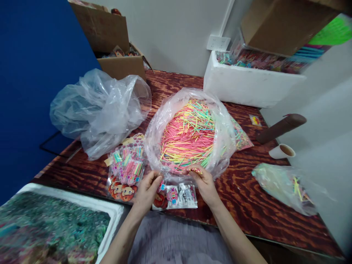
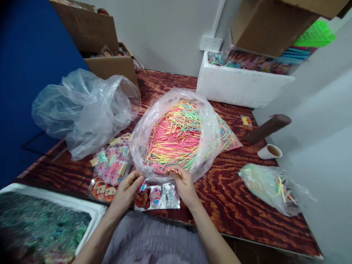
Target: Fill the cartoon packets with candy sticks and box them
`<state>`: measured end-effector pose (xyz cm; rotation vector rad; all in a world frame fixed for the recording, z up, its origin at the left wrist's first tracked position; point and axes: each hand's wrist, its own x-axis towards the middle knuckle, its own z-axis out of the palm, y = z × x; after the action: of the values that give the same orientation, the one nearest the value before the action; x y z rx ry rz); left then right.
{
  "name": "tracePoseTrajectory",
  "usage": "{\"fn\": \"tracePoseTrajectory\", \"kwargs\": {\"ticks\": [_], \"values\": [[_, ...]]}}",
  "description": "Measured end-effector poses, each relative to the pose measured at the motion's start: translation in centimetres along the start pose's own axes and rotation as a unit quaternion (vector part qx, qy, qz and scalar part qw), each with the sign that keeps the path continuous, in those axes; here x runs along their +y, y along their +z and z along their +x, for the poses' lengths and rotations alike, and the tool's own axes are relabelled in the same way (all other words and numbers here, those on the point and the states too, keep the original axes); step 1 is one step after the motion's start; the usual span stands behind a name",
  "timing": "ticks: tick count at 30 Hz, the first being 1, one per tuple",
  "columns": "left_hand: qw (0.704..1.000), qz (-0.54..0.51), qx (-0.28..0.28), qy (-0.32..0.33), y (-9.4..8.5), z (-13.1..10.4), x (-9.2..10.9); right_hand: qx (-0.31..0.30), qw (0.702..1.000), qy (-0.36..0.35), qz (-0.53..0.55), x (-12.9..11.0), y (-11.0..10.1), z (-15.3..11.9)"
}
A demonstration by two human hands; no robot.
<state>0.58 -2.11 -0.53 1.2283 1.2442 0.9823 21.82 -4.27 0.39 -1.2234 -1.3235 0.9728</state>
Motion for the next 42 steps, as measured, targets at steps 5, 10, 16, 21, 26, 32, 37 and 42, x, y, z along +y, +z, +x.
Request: {"fn": "tracePoseTrajectory", "kwargs": {"ticks": [5, 10, 16, 21, 26, 32, 37, 42], "values": [[0.996, -0.041, 0.075, -0.019, -0.6, 0.2, -0.3, 0.007, 1.0, 0.006, 0.011, 0.3, -0.1, 0.0], [0.996, -0.034, 0.083, -0.007, -1.1, 0.3, -0.4, 0.011, 1.0, 0.004, 0.006, 0.4, -0.2, 0.0], [0.994, -0.085, 0.065, -0.017, -0.3, 0.4, 0.3, 0.004, 1.0, 0.003, 0.011, 0.3, -0.2, 0.0], [0.994, -0.087, 0.065, -0.015, -0.2, 0.5, 0.2, 0.003, 1.0, 0.004, 0.01, 0.1, -0.3, -0.1], [0.996, -0.07, 0.043, -0.012, 0.0, 0.6, 0.1, 0.013, 1.0, 0.019, -0.011, 1.0, -0.5, 0.2], [0.996, -0.077, 0.046, -0.028, 0.7, 0.7, -0.5, 0.026, 0.981, -0.033, -0.188, 2.7, -2.3, 2.3], [0.998, -0.045, 0.047, -0.002, 1.2, 0.1, -0.6, 0.076, 0.982, -0.032, -0.171, 1.9, -2.5, 3.5], [0.997, 0.005, -0.01, 0.072, 1.5, -0.4, 0.7, 0.11, 0.956, 0.112, 0.249, -1.1, -0.4, 3.9]]}}
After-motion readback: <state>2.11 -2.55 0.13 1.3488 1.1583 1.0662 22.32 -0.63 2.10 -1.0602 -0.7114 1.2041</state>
